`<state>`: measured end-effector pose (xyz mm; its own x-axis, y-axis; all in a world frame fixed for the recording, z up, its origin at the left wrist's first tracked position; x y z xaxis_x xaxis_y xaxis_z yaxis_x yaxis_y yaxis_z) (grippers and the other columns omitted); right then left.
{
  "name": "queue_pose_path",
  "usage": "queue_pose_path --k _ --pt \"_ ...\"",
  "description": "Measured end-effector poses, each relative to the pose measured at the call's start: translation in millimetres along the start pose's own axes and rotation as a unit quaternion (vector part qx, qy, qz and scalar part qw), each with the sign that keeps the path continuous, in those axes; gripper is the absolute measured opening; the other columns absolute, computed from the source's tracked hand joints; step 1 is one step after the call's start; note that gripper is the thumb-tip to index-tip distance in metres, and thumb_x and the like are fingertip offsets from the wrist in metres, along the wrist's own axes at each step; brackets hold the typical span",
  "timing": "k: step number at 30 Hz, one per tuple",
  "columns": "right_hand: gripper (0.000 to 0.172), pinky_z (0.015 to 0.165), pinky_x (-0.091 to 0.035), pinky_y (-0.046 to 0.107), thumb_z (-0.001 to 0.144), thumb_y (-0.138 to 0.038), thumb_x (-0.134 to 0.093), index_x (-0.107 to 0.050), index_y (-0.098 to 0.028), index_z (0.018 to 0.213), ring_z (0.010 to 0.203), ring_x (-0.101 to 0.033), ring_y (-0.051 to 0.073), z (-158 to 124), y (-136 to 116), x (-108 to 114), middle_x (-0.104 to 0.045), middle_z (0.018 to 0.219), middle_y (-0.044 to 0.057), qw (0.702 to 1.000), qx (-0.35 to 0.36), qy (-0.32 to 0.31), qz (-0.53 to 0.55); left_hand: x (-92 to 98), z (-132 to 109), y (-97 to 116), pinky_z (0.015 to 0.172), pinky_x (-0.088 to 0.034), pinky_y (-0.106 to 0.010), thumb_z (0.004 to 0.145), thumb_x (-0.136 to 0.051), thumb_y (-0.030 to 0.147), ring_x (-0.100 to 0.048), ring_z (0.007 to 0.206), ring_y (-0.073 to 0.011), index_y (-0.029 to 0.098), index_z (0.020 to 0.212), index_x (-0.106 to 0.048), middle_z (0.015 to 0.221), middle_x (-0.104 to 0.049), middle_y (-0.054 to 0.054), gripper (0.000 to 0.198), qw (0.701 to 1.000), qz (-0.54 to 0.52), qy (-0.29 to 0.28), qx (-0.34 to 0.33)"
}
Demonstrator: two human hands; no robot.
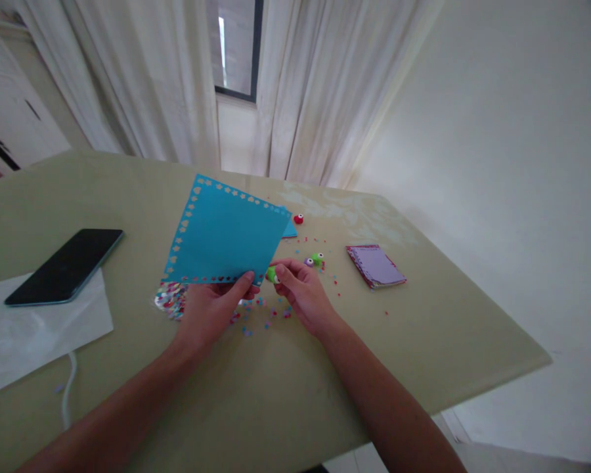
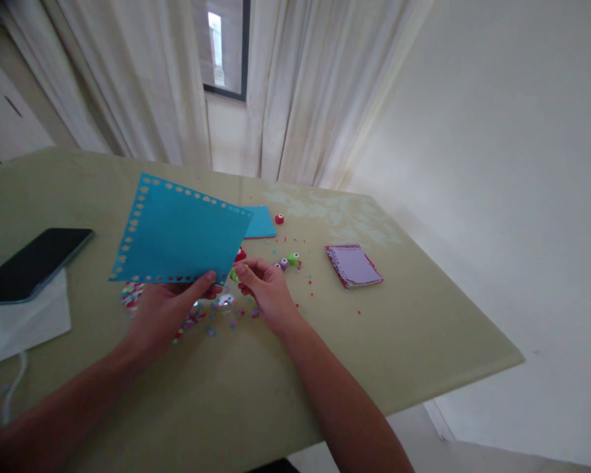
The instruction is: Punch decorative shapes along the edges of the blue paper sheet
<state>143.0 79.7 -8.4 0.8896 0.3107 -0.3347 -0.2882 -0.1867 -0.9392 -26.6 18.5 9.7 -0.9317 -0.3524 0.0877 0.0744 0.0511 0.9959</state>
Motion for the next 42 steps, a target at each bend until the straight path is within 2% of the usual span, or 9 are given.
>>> queue_pose_path --k 4,9,14,17,22,27,33,37,42 --pt "0.05 0.065 -0.045 0.027 0.065 -0.059 -0.1 -0.078 -0.021 0.089 0.065 -0.056 0.011 -0.5 1.5 -1.8 -0.069 0.078 -0.002 1.0 -0.006 -0.006 0.022 -3.7 -2.5 -2.7 0.058 -0.06 -0.032 0.078 -0.08 0.054 -0.08 0.068 -0.0274 0.019 0.082 -0.081 0.076 -0.083 -0.008 0.036 1.0 0.006 -0.016 -0.002" --pt "0.049 0.071 -0.051 0.027 0.061 -0.051 -0.103 -0.078 -0.022 0.092 0.071 -0.063 0.012 -4.2 -2.1 -3.1 -0.073 0.085 -0.001 0.999 -0.022 0.0 0.032 -3.6 -2.6 -1.1 0.059 -0.061 -0.033 0.079 -0.079 0.054 -0.079 0.067 -0.0274 0.019 0.083 -0.081 0.076 -0.083 -0.008 0.036 1.0 0.01 -0.021 -0.011" --pt "0.046 0.06 -0.041 0.025 0.064 -0.048 -0.102 -0.08 -0.021 0.095 0.064 -0.056 0.01 -4.6 -3.3 -2.9 -0.069 0.076 -0.002 0.999 -0.026 0.005 0.037 -2.3 -0.3 3.9 0.059 -0.06 -0.032 0.079 -0.078 0.053 -0.078 0.066 -0.0268 0.019 0.078 -0.079 0.074 -0.082 -0.007 0.033 0.999 0.024 -0.016 -0.036" --pt "0.047 0.059 -0.039 0.025 0.065 -0.049 -0.101 -0.082 -0.021 0.098 0.063 -0.051 0.009 -3.0 -3.4 -1.7 -0.068 0.075 -0.003 0.999 -0.011 0.01 0.036 -1.4 -0.8 7.7 0.06 -0.06 -0.032 0.078 -0.079 0.051 -0.078 0.067 -0.0267 0.02 0.079 -0.078 0.074 -0.082 -0.006 0.031 0.999 0.025 -0.006 -0.041" --pt "0.046 0.066 -0.045 0.025 0.066 -0.049 -0.101 -0.081 -0.023 0.099 0.072 -0.059 0.01 -2.7 -4.9 0.1 -0.074 0.085 -0.002 1.0 0.009 0.016 0.02 -4.0 -3.6 13.6 0.062 -0.061 -0.032 0.077 -0.078 0.046 -0.077 0.067 -0.0256 0.02 0.079 -0.076 0.073 -0.081 -0.006 0.027 0.999 0.014 -0.018 -0.046" --pt "0.047 0.075 -0.052 0.028 0.063 -0.046 -0.103 -0.078 -0.023 0.096 0.077 -0.066 0.013 -4.2 -2.8 0.1 -0.075 0.087 -0.002 0.999 -0.017 0.013 0.033 -3.7 -4.1 12.4 0.049 -0.052 -0.029 0.076 -0.077 0.047 -0.07 0.055 -0.0227 0.02 0.075 -0.074 0.066 -0.078 -0.005 0.027 0.999 0.022 -0.022 -0.035" --pt "0.045 0.064 -0.044 0.025 0.068 -0.048 -0.1 -0.08 -0.023 0.099 0.067 -0.057 0.01 -2.0 -5.6 2.5 -0.071 0.079 -0.003 1.0 0.013 0.015 0.016 -6.4 -4.9 15.2 0.048 -0.051 -0.03 0.076 -0.076 0.047 -0.067 0.053 -0.023 0.023 0.067 -0.071 0.057 -0.072 -0.003 0.026 0.999 0.013 -0.041 -0.032" --pt "0.046 0.068 -0.048 0.026 0.066 -0.049 -0.101 -0.08 -0.023 0.098 0.072 -0.062 0.011 -0.9 -4.2 3.6 -0.076 0.086 -0.001 1.0 0.009 0.019 0.019 -6.8 -4.8 13.5 0.049 -0.05 -0.029 0.076 -0.074 0.048 -0.065 0.052 -0.0204 0.022 0.064 -0.071 0.059 -0.073 -0.003 0.029 0.998 0.02 -0.047 -0.032" --pt "0.048 0.069 -0.051 0.026 0.062 -0.046 -0.103 -0.079 -0.022 0.097 0.074 -0.067 0.013 -3.2 -1.3 1.0 -0.079 0.091 0.0 0.998 -0.034 0.015 0.05 -5.6 -3.1 7.9 0.049 -0.047 -0.029 0.078 -0.074 0.051 -0.059 0.048 -0.0181 0.021 0.06 -0.073 0.058 -0.073 -0.003 0.036 0.997 0.045 -0.05 -0.029"
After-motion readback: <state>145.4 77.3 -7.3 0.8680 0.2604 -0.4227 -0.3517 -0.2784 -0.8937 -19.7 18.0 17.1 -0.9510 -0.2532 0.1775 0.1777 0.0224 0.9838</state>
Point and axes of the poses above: each hand's wrist, its own z-axis towards the middle knuckle, its own x-axis out of the back of the hand, y = z × x, the point moved 7 cm from there along z, towards the middle knuckle
